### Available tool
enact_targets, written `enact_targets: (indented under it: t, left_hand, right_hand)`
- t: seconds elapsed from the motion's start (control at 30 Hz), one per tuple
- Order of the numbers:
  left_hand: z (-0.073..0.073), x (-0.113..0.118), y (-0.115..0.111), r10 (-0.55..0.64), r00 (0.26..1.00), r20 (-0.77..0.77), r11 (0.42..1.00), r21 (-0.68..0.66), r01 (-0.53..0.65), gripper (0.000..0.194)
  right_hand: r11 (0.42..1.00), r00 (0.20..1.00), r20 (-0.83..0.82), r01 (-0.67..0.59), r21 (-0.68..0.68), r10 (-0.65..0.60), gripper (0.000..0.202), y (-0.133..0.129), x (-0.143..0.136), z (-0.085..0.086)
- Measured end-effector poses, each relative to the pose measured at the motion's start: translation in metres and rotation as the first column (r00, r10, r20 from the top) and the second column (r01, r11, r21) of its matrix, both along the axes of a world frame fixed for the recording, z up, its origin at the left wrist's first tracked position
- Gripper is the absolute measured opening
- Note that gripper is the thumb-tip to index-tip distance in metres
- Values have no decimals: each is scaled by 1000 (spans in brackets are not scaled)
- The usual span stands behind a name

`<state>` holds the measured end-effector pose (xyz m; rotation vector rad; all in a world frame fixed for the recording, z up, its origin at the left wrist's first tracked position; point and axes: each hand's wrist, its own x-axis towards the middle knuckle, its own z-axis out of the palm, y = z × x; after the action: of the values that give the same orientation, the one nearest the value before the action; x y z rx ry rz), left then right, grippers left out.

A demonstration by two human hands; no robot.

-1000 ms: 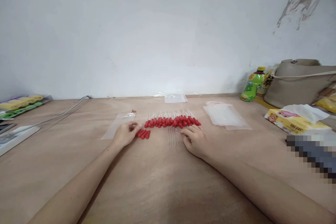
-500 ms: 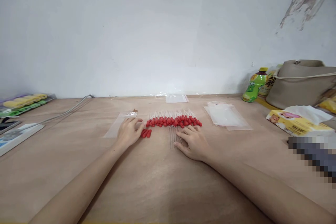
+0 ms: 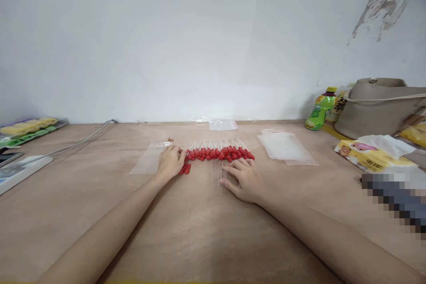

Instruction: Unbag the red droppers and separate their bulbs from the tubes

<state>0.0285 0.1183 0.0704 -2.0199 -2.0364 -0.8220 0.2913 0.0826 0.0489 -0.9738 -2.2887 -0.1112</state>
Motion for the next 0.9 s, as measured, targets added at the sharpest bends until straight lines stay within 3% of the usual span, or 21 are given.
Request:
enact_targets:
  t: [0.23, 0.3, 0.37, 0.47, 0.53, 0.7, 0.83, 0.9]
  left_hand:
    - [0, -2, -14, 22, 993, 112, 988, 151, -39, 26]
    - [-1, 4, -25, -53, 993, 104, 982, 185, 33, 22]
    - [-2, 13, -36, -202, 978, 50, 961, 205, 188, 18]
    - [-6, 30, -48, -416, 907, -73, 882, 212, 421, 13]
    - [-9, 39, -52, -496, 858, -134, 830, 219, 514, 11]
    - [-14, 49, -53, -576, 787, -222, 738, 273, 617, 6]
    - [-13, 48, -54, -592, 778, -212, 738, 246, 629, 10]
    - [-13, 49, -54, -604, 769, -211, 740, 211, 639, 25]
  right_hand:
    - [997, 984, -175, 55, 59, -44, 27, 8, 3, -7]
    - [992, 971, -235, 61, 108, -34, 32, 10, 4, -8]
    - [986, 969, -247, 58, 156, -18, 41, 11, 6, -6]
    - [978, 990, -134, -13, 208, 41, 51, 10, 9, -1]
    - [973, 996, -31, -76, 216, 85, 50, 10, 10, 1]
    - [970, 988, 43, -151, 189, 146, 32, 14, 9, -3]
    - [959, 976, 16, -216, 184, 217, 23, 18, 8, -9]
    - [952, 969, 3, -243, 188, 247, 22, 18, 6, -10]
